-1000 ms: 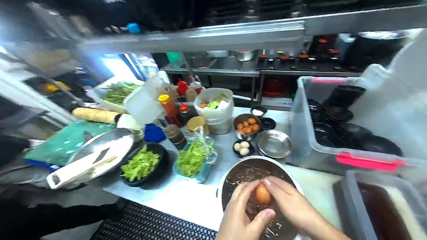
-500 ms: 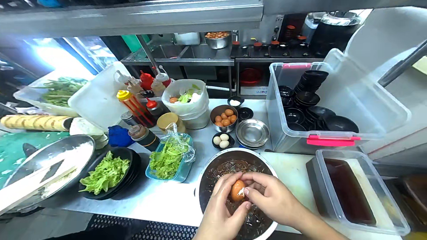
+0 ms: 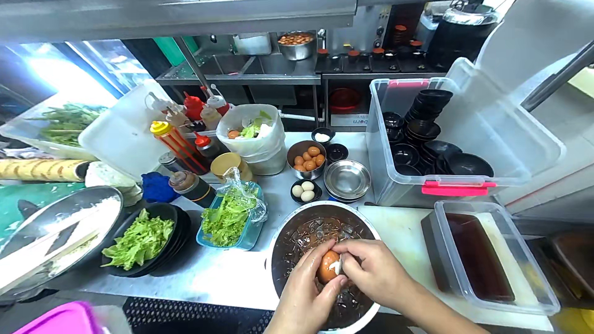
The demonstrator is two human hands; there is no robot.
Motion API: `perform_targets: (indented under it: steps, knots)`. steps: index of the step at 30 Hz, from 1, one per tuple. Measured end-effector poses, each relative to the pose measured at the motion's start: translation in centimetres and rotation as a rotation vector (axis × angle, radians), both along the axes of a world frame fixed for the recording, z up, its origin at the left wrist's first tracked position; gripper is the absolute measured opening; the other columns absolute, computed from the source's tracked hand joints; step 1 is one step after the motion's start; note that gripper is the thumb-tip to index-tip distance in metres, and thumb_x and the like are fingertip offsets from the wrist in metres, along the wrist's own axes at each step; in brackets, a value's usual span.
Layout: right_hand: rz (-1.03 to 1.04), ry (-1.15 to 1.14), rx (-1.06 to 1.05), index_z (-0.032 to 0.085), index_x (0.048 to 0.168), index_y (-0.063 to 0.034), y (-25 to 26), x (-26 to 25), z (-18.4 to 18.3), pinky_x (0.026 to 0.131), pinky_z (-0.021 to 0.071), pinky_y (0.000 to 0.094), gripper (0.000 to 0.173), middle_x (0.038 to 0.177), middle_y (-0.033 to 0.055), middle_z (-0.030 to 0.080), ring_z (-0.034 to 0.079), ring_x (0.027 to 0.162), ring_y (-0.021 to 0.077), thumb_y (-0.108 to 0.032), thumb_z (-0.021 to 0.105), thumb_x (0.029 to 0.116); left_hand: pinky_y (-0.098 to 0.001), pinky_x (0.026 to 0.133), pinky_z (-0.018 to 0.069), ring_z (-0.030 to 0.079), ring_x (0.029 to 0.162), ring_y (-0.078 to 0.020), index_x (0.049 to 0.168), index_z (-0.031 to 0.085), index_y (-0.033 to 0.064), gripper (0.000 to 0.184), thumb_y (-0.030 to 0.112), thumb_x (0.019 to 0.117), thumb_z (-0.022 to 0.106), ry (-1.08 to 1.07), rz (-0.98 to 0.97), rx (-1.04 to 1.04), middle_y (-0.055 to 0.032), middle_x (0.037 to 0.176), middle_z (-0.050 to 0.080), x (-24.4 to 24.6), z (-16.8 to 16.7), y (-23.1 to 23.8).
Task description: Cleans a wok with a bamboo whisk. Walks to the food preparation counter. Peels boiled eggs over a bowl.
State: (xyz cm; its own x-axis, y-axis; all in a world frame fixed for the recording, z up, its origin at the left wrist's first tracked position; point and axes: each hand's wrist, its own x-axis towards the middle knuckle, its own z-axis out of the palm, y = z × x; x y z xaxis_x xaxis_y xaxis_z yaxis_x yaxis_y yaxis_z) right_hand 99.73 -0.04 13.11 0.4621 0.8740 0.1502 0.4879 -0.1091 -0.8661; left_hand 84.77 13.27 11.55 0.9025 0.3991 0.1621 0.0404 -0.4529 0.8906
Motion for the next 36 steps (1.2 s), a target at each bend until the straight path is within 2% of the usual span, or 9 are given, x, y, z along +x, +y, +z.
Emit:
perform_targets:
  steps: [6, 11, 13, 16, 21, 25, 29, 32, 36]
  knots:
    - [-0.028, 0.218, -0.039, 0.074, 0.111, -0.0116, -0.3, 0.2, 0.3, 0.059, 0.0585, 0.0238, 0.026, 0.089, -0.0009, 0.072, 0.066, 0.066, 0.006, -0.016, 0.049, 0.1028, -0.0385, 0.097, 0.0604, 0.067, 0.116, -0.0264, 0.145, 0.052, 0.0009, 0.062, 0.019, 0.0906, 0.077, -0.058, -0.044, -0.484, -0.0136, 0.133, 0.064, -0.4, 1.2, 0.6]
    - [0.001, 0.073, -0.036, 0.075, 0.106, -0.0136, -0.9, 0.8, -0.2, 0.094, 0.0545, 0.0284, 0.031, 0.111, -0.0019, 0.072, 0.065, 0.106, 0.0067, -0.02, 0.044, 0.1042, -0.0385, 0.099, 0.0586, 0.063, 0.121, -0.0273, 0.144, 0.054, 0.0023, 0.064, 0.017, 0.0864, 0.079, -0.086, -0.015, -0.584, -0.017, 0.143, 0.055, -0.3, 1.2, 0.6]
    - [0.028, 0.013, -0.019, 0.076, 0.107, -0.0134, -1.0, 1.1, -0.6, 0.107, 0.0506, 0.0341, 0.035, 0.12, -0.0011, 0.072, 0.063, 0.121, 0.0104, -0.029, 0.045, 0.1069, -0.0381, 0.099, 0.0589, 0.063, 0.121, -0.0245, 0.144, 0.056, 0.0067, 0.066, 0.017, 0.0838, 0.082, -0.037, 0.063, -0.52, -0.0137, 0.143, 0.056, -0.3, 1.1, 0.2]
    - [0.006, -0.107, 0.03, 0.077, 0.104, -0.015, -1.0, 1.3, -1.2, 0.108, 0.051, 0.0357, 0.036, 0.115, -0.003, 0.074, 0.064, 0.12, 0.011, -0.034, 0.047, 0.1069, -0.0335, 0.1, 0.0572, 0.061, 0.123, -0.0154, 0.148, 0.054, 0.0173, 0.067, 0.024, 0.0866, 0.079, 0.1, 0.191, -0.289, -0.0051, 0.141, 0.057, -0.5, 1.1, -0.4]
    - [0.091, 0.035, -0.042, 0.074, 0.111, -0.0155, -1.1, 2.4, -0.1, 0.087, 0.0572, 0.028, 0.03, 0.104, -0.0033, 0.072, 0.067, 0.097, 0.0048, -0.035, 0.051, 0.1058, -0.0367, 0.092, 0.0634, 0.071, 0.109, -0.0204, 0.145, 0.053, 0.0128, 0.063, 0.012, 0.0875, 0.078, 0.01, 0.29, -0.348, -0.0086, 0.131, 0.066, -0.1, 1.8, -2.2]
    - [0.209, 0.235, -0.055, 0.073, 0.108, -0.0123, -1.3, 4.0, 0.9, 0.075, 0.0573, 0.0261, 0.022, 0.092, -0.0017, 0.071, 0.066, 0.08, 0.0056, -0.028, 0.058, 0.1031, -0.0346, 0.083, 0.0651, 0.074, 0.097, -0.0197, 0.141, 0.057, 0.0148, 0.059, 0.017, 0.0863, 0.08, -0.026, 0.423, -0.215, -0.0063, 0.121, 0.071, 1.2, 1.8, -5.1]
    - [0.322, 0.261, -0.096, 0.072, 0.104, -0.0105, -1.4, 5.4, 1.1, 0.074, 0.058, 0.0309, 0.017, 0.089, 0.0009, 0.071, 0.067, 0.078, 0.0089, -0.025, 0.062, 0.1017, -0.0325, 0.08, 0.0636, 0.071, 0.097, -0.0122, 0.139, 0.059, 0.018, 0.059, 0.035, 0.0855, 0.077, 0.027, 0.639, 0.118, -0.0022, 0.125, 0.067, 2.4, 0.1, -7.6]
    - [0.372, 0.197, -0.135, 0.072, 0.105, -0.0102, -1.2, 5.6, 1.5, 0.072, 0.0568, 0.0358, 0.016, 0.09, 0.0032, 0.07, 0.066, 0.078, 0.013, -0.022, 0.063, 0.1005, -0.0341, 0.083, 0.0606, 0.067, 0.102, -0.0132, 0.139, 0.059, 0.014, 0.058, 0.031, 0.0859, 0.075, 0.057, 0.762, 0.293, -0.0056, 0.126, 0.064, 3.0, 0.1, -9.0]
    - [0.385, 0.201, -0.134, 0.071, 0.105, -0.0101, -0.7, 5.4, 1.4, 0.076, 0.0574, 0.0409, 0.015, 0.091, 0.0044, 0.071, 0.068, 0.082, 0.0165, -0.023, 0.067, 0.0982, -0.0338, 0.084, 0.0614, 0.068, 0.101, -0.0127, 0.139, 0.059, 0.0144, 0.057, 0.027, 0.0858, 0.077, 0.039, 0.867, 0.291, -0.0051, 0.126, 0.063, 3.3, 0.2, -10.3]
